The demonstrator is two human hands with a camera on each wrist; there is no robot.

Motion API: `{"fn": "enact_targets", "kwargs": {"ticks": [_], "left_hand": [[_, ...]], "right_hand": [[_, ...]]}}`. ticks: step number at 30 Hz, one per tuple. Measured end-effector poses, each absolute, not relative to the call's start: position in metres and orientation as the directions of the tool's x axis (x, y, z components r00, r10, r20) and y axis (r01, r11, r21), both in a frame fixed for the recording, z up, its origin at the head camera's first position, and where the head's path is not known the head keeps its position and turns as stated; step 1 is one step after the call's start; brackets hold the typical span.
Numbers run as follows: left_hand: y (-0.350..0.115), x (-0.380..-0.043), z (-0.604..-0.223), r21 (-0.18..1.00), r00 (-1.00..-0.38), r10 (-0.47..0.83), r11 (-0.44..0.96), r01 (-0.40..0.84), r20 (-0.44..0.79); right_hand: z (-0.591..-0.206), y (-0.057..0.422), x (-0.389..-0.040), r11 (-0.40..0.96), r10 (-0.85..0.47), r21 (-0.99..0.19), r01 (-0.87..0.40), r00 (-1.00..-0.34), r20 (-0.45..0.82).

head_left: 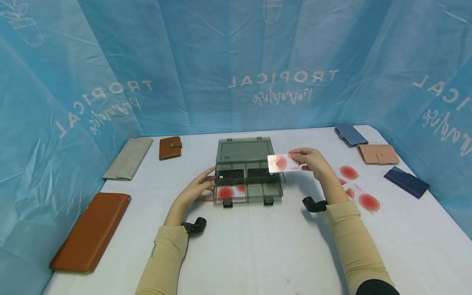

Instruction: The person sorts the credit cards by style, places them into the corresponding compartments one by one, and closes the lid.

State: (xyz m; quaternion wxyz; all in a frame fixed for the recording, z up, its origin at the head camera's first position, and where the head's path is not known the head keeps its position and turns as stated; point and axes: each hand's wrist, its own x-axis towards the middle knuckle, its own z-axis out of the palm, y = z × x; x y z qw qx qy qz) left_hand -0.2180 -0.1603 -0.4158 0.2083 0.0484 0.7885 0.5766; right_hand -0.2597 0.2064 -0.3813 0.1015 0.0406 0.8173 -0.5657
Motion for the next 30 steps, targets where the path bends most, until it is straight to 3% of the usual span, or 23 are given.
{"fn": "enact_targets", "kwargs": {"ticks": [12,30], "left_hand": [[-0.162,-0.219,-0.417,0.933,-0.909,0.321,0.323,-0.159,-0.266],[-0.162,-0.218,-0.416,0.943,-0.906,0.344,0.298,-0.146,-0.249]], "right_hand": [[-0.378,0.145,-0.244,0.441,-0.296,-0.897,0.011,-0.942,-0.156],[-0.402,0.084,-0.234,0.586,-0.390,-0.804,-0.100,-0.905,-0.172]]}}
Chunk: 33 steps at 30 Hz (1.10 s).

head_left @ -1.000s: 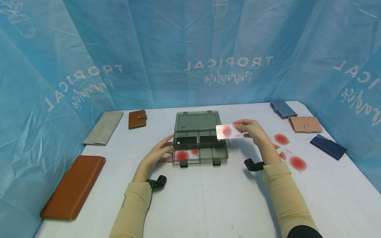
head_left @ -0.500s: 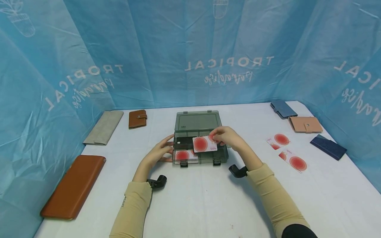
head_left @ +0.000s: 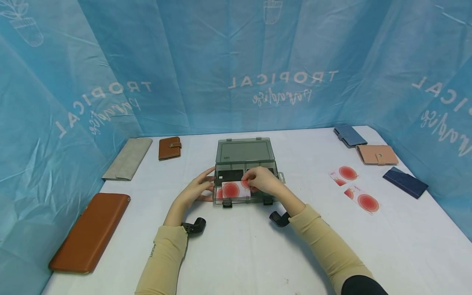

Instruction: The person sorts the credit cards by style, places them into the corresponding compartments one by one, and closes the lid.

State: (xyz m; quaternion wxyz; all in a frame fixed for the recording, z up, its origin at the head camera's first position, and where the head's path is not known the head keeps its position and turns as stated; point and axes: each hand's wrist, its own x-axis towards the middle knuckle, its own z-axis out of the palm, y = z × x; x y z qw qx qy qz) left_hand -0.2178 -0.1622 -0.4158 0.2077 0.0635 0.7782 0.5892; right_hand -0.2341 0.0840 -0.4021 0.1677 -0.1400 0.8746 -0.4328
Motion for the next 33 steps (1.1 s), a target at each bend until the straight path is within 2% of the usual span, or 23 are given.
{"fn": "enact_targets", "kwargs": {"ticks": [8,23,29,33], "left_hand": [[-0.163,-0.219,-0.418,0.942,-0.904,0.343,0.298,-0.153,-0.255],[-0.163,-0.220,-0.418,0.940,-0.905,0.336,0.302,-0.157,-0.259],[-0.162,-0.219,-0.418,0.939,-0.906,0.332,0.306,-0.158,-0.261],[-0.162,-0.218,-0.418,0.938,-0.907,0.330,0.309,-0.157,-0.261]], "right_hand": [[-0.405,0.072,-0.231,0.607,-0.391,-0.787,-0.115,-0.905,-0.169],[-0.402,0.073,-0.227,0.733,-0.455,-0.633,-0.250,-0.872,-0.183],[-0.399,0.083,-0.226,0.687,-0.452,-0.687,-0.237,-0.879,-0.149],[-0.396,0.097,-0.229,0.579,-0.469,-0.785,-0.222,-0.878,-0.097]]}}
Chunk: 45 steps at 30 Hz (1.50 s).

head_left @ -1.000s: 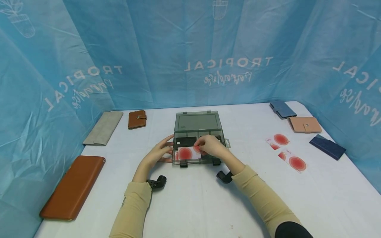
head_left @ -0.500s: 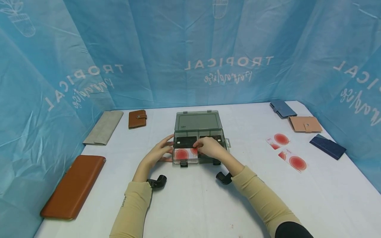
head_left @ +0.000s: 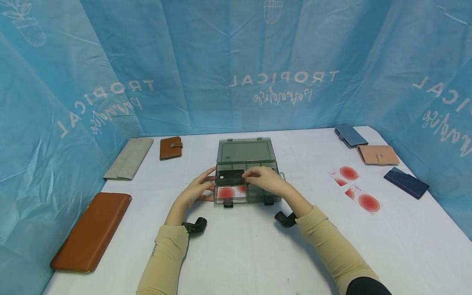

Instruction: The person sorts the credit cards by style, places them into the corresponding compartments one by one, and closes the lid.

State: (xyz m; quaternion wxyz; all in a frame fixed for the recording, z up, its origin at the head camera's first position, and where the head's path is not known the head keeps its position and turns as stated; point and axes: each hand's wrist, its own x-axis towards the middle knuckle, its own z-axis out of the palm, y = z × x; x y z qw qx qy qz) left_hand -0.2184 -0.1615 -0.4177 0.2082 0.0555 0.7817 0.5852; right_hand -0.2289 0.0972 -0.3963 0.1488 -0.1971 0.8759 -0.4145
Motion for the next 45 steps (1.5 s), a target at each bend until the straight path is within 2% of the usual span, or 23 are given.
{"fn": "enact_targets", "kwargs": {"ticks": [7,14,26,35,45], "left_hand": [[-0.162,-0.218,-0.417,0.937,-0.905,0.334,0.310,-0.159,-0.264],[-0.162,-0.220,-0.417,0.934,-0.905,0.332,0.321,-0.157,-0.266],[-0.161,-0.217,-0.416,0.939,-0.907,0.333,0.307,-0.156,-0.259],[-0.163,-0.218,-0.418,0.937,-0.908,0.329,0.312,-0.155,-0.260],[-0.168,-0.233,-0.444,0.941,-0.916,0.311,0.299,-0.161,-0.255]], "right_hand": [[-0.384,0.133,-0.230,0.399,-0.423,-0.905,-0.146,-0.905,-0.041],[-0.388,0.178,-0.239,0.375,-0.294,-0.924,-0.072,-0.955,-0.045],[-0.403,0.248,-0.236,0.533,-0.143,-0.846,-0.007,-0.986,-0.082],[-0.410,0.277,-0.231,0.617,-0.072,-0.785,0.058,-0.989,-0.129],[-0.415,0.296,-0.233,0.845,0.029,-0.529,0.079,-0.994,-0.102]]}}
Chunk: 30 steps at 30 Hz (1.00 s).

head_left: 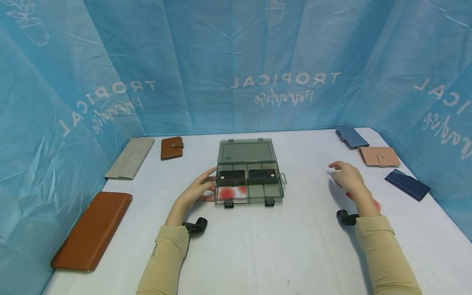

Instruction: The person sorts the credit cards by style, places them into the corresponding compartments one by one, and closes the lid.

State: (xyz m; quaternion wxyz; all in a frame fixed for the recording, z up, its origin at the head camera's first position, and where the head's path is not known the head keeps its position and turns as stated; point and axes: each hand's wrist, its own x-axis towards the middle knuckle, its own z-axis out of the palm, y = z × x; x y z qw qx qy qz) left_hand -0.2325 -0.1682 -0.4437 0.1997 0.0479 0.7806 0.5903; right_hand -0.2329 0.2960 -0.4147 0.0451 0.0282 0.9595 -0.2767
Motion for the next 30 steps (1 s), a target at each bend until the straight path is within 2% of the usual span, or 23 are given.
{"fn": "enact_targets", "kwargs": {"ticks": [3,9,12,21,26,30], "left_hand": [[-0.168,-0.232,-0.444,0.940,-0.919,0.302,0.300,-0.160,-0.253],[-0.168,-0.231,-0.445,0.938,-0.921,0.291,0.303,-0.168,-0.259],[-0.169,-0.231,-0.445,0.938,-0.920,0.297,0.305,-0.162,-0.256],[-0.168,-0.231,-0.441,0.937,-0.914,0.308,0.306,-0.166,-0.262],[-0.163,-0.220,-0.421,0.937,-0.909,0.319,0.303,-0.171,-0.269],[-0.161,-0.217,-0.415,0.938,-0.908,0.320,0.300,-0.174,-0.271]], "right_hand": [[-0.417,0.301,-0.235,0.873,0.045,-0.477,0.104,-0.990,-0.134],[-0.418,0.311,-0.237,0.874,0.089,-0.432,0.223,-0.947,-0.309],[-0.418,0.313,-0.237,0.873,0.093,-0.421,0.247,-0.931,-0.354],[-0.414,0.307,-0.239,0.880,0.134,-0.390,0.270,-0.930,-0.342],[-0.412,0.304,-0.240,0.872,0.100,-0.424,0.245,-0.937,-0.334],[-0.408,0.300,-0.239,0.840,0.065,-0.498,0.215,-0.951,-0.302]]}}
